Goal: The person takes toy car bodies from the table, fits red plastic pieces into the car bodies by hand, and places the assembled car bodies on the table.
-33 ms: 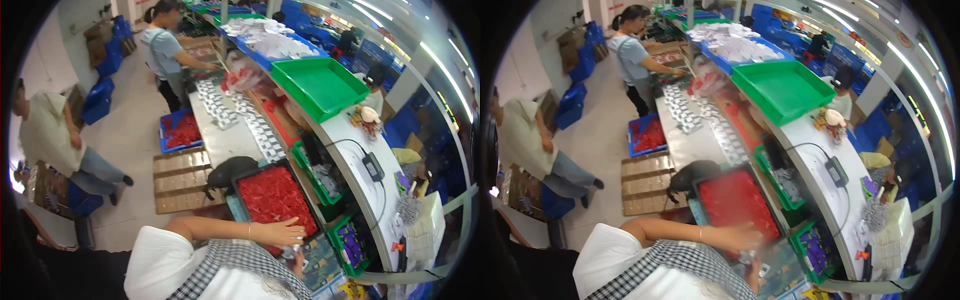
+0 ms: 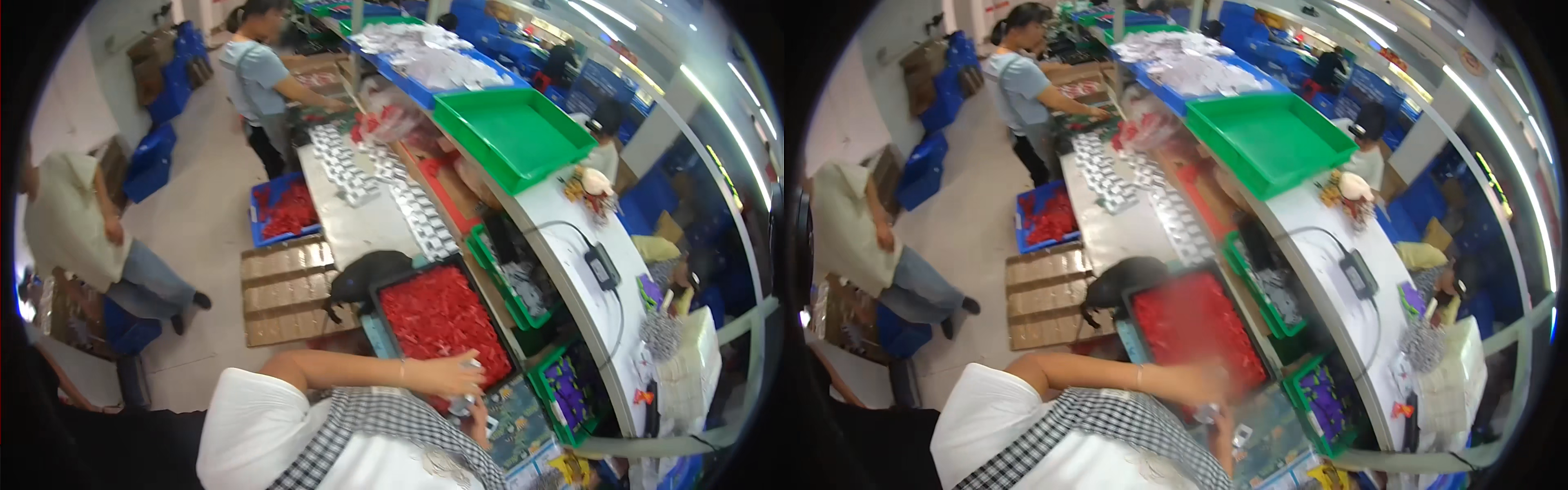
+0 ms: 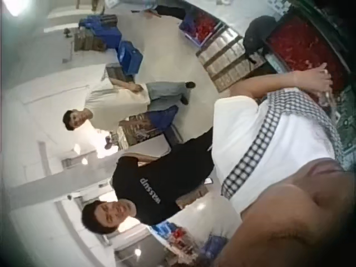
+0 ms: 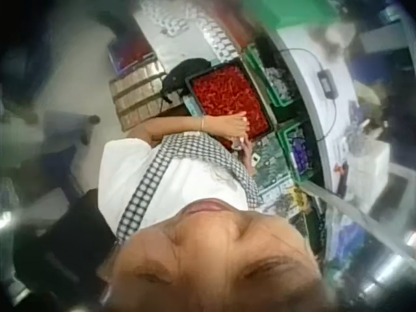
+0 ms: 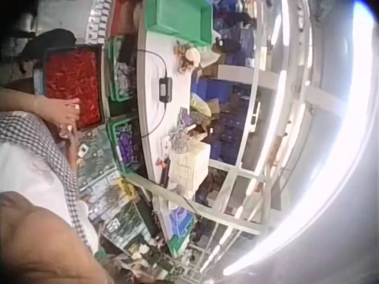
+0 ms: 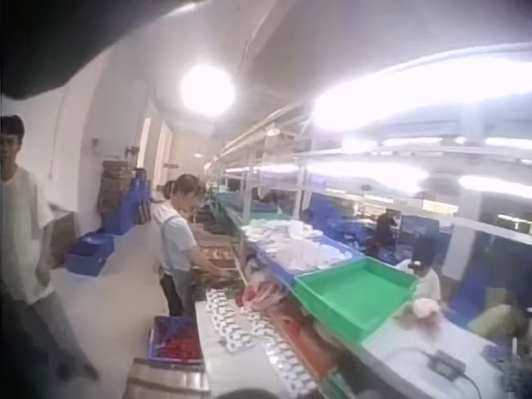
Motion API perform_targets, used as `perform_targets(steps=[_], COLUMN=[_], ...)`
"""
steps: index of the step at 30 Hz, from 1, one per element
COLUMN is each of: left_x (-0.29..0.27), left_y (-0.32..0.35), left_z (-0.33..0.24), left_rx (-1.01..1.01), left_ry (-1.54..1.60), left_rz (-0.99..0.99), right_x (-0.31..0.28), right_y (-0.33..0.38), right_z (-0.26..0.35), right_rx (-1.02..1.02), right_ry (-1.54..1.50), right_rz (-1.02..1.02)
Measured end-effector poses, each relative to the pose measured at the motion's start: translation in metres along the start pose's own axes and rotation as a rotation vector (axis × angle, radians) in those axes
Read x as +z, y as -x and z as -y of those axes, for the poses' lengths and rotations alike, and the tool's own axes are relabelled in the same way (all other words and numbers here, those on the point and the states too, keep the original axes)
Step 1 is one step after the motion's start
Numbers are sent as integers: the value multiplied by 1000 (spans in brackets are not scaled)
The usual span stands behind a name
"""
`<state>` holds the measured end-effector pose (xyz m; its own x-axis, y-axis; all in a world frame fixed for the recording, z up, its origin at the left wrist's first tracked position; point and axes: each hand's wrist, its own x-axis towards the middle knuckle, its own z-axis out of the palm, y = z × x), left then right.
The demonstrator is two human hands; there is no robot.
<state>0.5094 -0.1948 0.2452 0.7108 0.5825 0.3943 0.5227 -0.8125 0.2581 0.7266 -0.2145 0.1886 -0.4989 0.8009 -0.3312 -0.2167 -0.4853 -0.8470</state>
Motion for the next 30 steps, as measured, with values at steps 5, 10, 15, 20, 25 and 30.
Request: perform_targets(steps=[5,10,15,20,25,30], left_x=[-24,-32,1,-31,-45,-40], left_y=[57,119,156,156,133,130], left_z=[21,15,31,44,45,83], left_rx=[-359,-950,-1163,-1299,-1171,-1081], left_ry=[8,318,621,850,1475,1926], left_rz=[277,171,-311,-535,-701,-649], right_x=[39,57,45,50,29,60], right_y=[-57,-118,-143,-146,-145,-121], right_z=[-7,-38,-58,-57,-79,-55], right_rx=[191,-223,-388,-367,-246,-112], right_ry=[187,853,1512,1449,1466,1330], right_rz=[331,164,-1,-50,-45,-200])
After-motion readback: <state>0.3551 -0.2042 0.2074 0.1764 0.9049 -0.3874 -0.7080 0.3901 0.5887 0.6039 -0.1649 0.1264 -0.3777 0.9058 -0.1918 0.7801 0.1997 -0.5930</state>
